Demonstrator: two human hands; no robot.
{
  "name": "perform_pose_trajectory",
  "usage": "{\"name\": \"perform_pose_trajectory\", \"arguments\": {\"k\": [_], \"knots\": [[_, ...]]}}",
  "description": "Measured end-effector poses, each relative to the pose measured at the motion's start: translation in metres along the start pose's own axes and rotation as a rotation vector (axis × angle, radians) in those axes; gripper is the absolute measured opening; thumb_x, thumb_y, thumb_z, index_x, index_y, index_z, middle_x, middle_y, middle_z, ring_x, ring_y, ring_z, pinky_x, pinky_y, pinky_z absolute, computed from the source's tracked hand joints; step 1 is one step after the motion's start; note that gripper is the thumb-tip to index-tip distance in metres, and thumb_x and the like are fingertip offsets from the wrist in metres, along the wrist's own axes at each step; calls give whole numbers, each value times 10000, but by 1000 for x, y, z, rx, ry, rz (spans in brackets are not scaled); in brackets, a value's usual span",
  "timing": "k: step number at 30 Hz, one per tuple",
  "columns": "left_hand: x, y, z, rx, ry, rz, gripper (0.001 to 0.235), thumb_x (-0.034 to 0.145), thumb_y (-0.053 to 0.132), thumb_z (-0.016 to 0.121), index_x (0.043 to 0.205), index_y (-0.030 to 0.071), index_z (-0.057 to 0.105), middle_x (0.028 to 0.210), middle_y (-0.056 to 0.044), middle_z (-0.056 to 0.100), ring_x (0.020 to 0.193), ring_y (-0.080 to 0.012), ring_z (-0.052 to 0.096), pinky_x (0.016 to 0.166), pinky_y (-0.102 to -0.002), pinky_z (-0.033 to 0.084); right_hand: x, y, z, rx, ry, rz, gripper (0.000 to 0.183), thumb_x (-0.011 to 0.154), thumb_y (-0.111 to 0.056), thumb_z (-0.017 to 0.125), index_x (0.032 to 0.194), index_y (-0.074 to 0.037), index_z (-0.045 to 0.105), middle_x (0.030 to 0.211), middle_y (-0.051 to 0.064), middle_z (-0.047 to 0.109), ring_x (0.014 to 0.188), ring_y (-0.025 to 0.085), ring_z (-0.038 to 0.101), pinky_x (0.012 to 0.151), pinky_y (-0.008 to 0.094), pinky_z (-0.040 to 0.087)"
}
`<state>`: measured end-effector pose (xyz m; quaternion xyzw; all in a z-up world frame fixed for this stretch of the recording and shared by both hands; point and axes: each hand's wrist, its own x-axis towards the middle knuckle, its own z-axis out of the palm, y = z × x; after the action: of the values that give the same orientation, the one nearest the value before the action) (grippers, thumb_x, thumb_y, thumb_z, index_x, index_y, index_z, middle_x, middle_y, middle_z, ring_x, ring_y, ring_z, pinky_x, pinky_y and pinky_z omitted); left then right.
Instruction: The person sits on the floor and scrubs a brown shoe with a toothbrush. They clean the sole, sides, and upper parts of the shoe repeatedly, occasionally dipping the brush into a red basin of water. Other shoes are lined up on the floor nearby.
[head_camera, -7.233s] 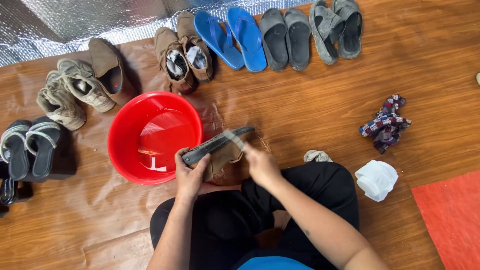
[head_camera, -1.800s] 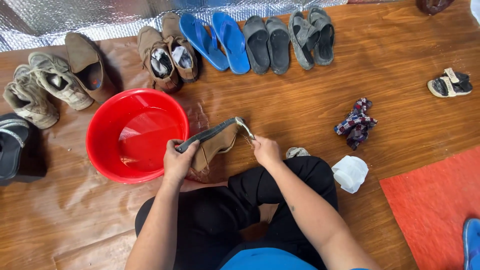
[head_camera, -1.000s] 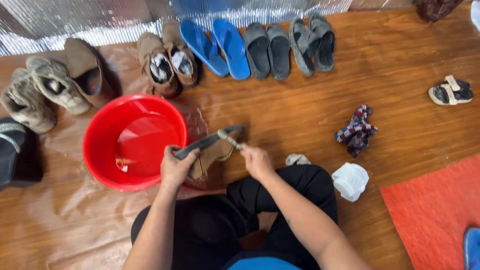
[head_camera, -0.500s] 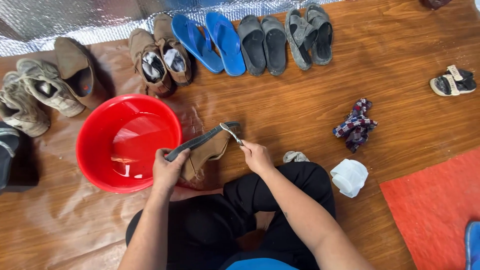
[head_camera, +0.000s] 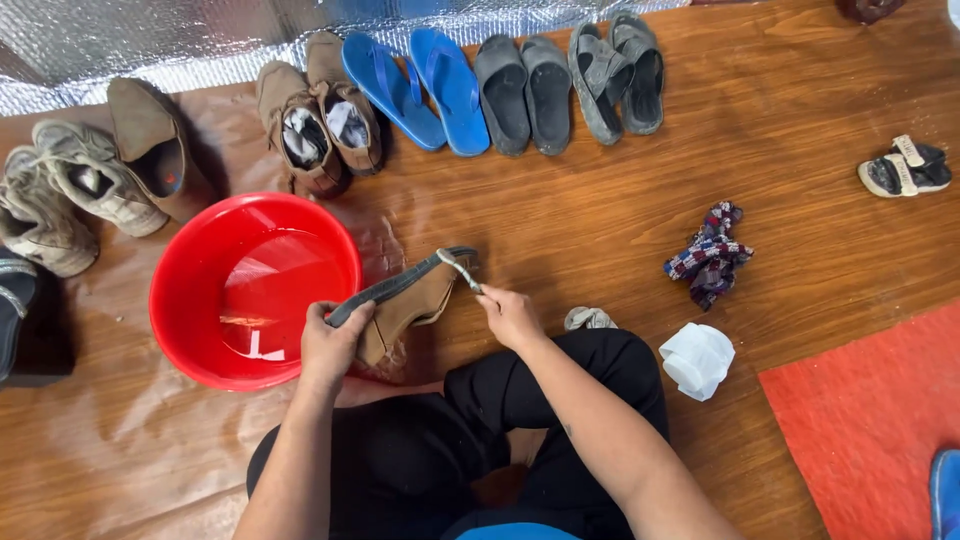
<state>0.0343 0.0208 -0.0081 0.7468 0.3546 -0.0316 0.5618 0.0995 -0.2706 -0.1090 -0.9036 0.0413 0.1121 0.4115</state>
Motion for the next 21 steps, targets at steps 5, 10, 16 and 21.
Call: {"name": "perform_pose_trajectory", "arguments": {"k": [5, 10, 16, 21], "knots": [[5, -11, 1, 0, -1, 18, 654, 774, 410, 899, 1174, -13, 601, 932, -262, 598, 816, -364, 665, 487, -452, 596, 9, 11, -5, -87, -25, 174, 308, 975, -377, 632, 1250, -287, 739, 1220, 40, 735, 1224, 251, 640, 1070, 419, 514], [7, -9, 1, -20, -17, -4, 678, 755, 407, 911, 1186, -8, 590, 931, -241, 594, 796, -350, 662, 472, -428, 594, -9, -14, -11, -3, -52, -1, 300, 961, -279, 678, 1245, -210, 743, 1192, 122, 734, 1178, 336, 657, 1017, 460, 544], [1, -7, 0, -13, -25, -8, 700, 740, 427, 911, 1204, 11, 594, 967, -231, 604, 840, -354, 672, 568, -442, 599, -34, -26, -3, -64, 10, -104, 287, 964, -229, 649, 1230, -203, 754, 1130, 117, 755, 1107, 318, 692, 965, 450, 570], [-6, -5, -1, 137, -29, 24, 741, 689, 505, 925, 1230, 112, 605, 1094, -209, 664, 1040, -353, 675, 834, -446, 571, -52, -24, -4, -93, -44, -262, 283, 942, -202, 672, 1207, -163, 764, 1100, 152, 763, 1054, 345, 714, 914, 456, 591]]}}
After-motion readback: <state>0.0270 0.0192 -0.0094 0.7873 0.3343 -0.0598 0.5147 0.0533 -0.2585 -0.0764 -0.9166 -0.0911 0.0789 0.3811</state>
